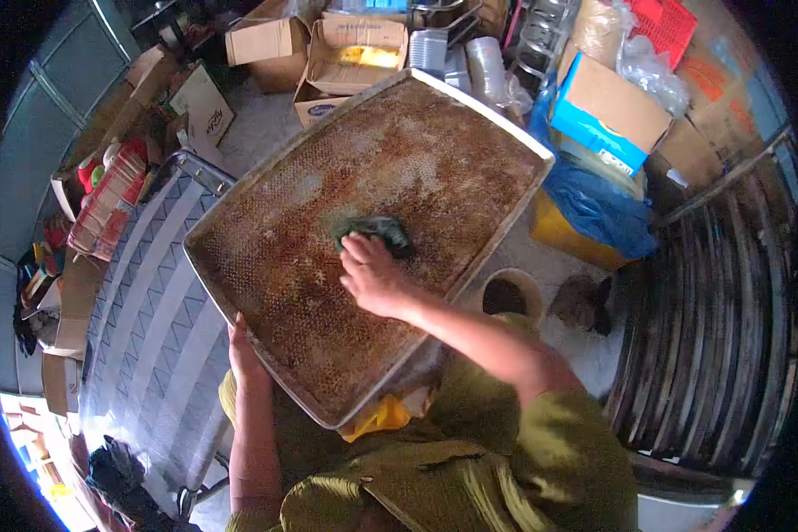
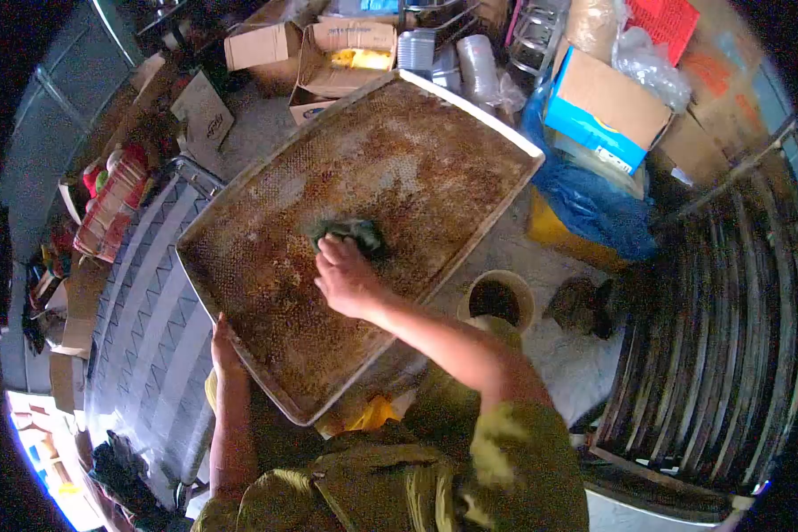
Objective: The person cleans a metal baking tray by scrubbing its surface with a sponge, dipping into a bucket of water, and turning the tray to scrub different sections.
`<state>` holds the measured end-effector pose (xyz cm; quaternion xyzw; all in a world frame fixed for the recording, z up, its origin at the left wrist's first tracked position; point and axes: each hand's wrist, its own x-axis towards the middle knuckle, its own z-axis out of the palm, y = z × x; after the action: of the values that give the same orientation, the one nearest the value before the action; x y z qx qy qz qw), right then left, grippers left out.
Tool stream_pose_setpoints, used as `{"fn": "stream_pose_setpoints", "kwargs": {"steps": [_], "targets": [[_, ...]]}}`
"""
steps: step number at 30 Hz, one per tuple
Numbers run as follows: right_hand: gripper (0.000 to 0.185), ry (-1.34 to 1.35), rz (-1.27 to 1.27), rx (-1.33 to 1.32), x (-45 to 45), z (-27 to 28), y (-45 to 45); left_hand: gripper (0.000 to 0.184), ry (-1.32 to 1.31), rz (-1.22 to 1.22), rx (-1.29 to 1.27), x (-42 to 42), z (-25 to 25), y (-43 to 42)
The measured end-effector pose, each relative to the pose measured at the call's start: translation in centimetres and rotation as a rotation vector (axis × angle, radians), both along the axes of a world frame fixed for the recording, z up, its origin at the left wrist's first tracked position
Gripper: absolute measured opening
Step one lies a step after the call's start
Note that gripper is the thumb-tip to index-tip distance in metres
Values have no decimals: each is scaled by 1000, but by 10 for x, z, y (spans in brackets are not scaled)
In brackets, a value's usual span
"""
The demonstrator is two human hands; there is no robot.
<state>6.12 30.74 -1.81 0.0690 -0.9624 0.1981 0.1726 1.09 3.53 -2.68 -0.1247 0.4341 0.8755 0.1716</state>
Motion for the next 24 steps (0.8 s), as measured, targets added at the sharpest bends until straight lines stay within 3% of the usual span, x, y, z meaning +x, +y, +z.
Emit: {"fn": "stream_pose_setpoints", "kwargs": {"steps": [3,5,6,9,10,11,12,13,14,17,19,21,22,23,24], "targets": [[34,141,-6,-42,3,4,-5,39,23,-6,33,1,2,1],[31,-271,114,-186,6,19,13,38,69,3,21,-2,-11,-4],[32,-186,89,-104,6,15,22,37,40,29,-43,-2,-12,-2],[37,-356,-79,237,0,28,43,36,-2,74,-159,6,6,8],[34,-167,-61,276,1,26,52,36,14,58,-127,3,-1,6],[33,-104,-54,111,-9,8,65,36,33,45,-97,-1,-9,3],[36,-154,-107,-50,-12,11,73,36,23,68,-134,-2,-9,1],[36,-248,-187,-38,-14,29,76,36,13,89,-170,0,-8,4],[36,139,-221,58,-26,-11,88,39,71,80,-74,9,1,10],[21,188,-277,-107,-43,-10,71,39,-13,43,-27,2,-5,6],[17,-261,-241,-365,-32,15,30,37,-9,91,-67,8,9,9],[19,-145,-31,-223,-11,6,-17,36,-11,126,-96,7,10,11],[21,-206,100,-442,5,15,-47,35,6,95,-28,3,-1,8],[21,-149,260,-180,13,10,-70,35,23,65,38,1,-9,7],[26,-280,365,-162,28,20,-93,35,15,64,45,2,-10,8]]}}
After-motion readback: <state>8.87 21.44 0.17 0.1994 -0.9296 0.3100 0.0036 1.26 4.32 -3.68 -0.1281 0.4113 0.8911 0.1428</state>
